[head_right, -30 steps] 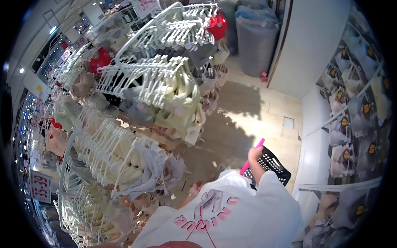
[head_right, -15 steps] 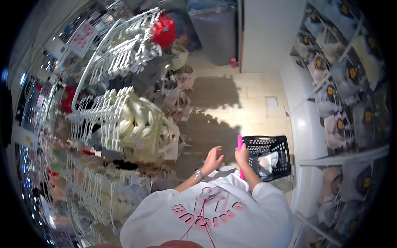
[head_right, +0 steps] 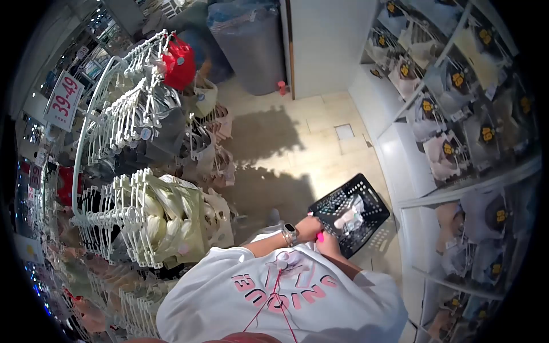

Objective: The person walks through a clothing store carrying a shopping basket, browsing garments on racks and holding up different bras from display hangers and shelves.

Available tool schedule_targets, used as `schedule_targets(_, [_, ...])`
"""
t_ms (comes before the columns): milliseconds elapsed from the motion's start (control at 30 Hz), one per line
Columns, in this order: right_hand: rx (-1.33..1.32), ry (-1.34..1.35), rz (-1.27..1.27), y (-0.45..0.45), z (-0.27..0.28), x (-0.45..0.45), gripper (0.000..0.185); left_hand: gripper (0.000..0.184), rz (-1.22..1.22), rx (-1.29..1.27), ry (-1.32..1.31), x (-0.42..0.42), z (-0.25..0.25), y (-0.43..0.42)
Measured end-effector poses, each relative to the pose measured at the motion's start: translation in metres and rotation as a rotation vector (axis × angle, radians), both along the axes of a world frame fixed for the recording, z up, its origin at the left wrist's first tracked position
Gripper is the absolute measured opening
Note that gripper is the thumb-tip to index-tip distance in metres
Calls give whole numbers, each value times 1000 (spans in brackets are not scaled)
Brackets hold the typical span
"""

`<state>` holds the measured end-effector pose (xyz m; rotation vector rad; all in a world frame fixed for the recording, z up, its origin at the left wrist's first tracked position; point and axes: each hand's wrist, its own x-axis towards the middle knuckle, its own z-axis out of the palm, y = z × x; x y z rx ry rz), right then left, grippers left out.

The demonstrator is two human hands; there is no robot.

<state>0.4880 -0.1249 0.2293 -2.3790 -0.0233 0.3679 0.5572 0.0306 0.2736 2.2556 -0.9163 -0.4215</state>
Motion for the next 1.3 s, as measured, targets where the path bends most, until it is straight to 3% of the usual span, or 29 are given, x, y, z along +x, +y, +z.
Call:
schedule_targets(67, [-13, 103, -19, 17, 13, 12, 17, 17, -61, -56, 45, 10, -33, 11])
schedule_targets(167, [70, 169, -23, 36, -2, 32, 18, 13, -45, 84, -3, 30, -49, 30])
schedule_targets(267, [113, 169, -33, 47, -31, 44, 20, 11, -53, 49, -28, 46, -45, 50])
schedule_targets(500, [131, 185, -103, 66, -11, 55, 25, 11, -192, 16, -89, 72, -48, 62])
schedule_targets(600, [96, 220, -179, 70, -15, 56, 27, 12, -208, 62, -46, 80, -24, 66])
schedule_targets(633, [75, 237, -194, 76, 0, 60, 29, 20, -290, 52, -75, 88, -27, 68])
schedule_targets(733, [116, 170, -202, 75, 5, 63, 28, 20, -343, 45, -38, 100, -10, 68])
schedule_targets(867, [178, 186, -361, 86, 46, 72, 29, 15, -385, -22, -187, 111, -47, 52])
schedule_targets(933, [196, 99, -421, 75, 12, 68, 32, 11, -409, -44, -187, 117, -38, 40])
schedule_targets(1133, [117, 92, -547, 65, 14, 70, 43, 16, -508, -156, -144, 137, -26, 11])
schedule_targets(1167, [148, 109, -526, 56, 6, 72, 42, 18, -551, -37, -120, 140, -30, 4])
schedule_targets(1300, [236, -184, -395, 33, 18, 80, 37, 21, -661, -88, -124, 155, -28, -22])
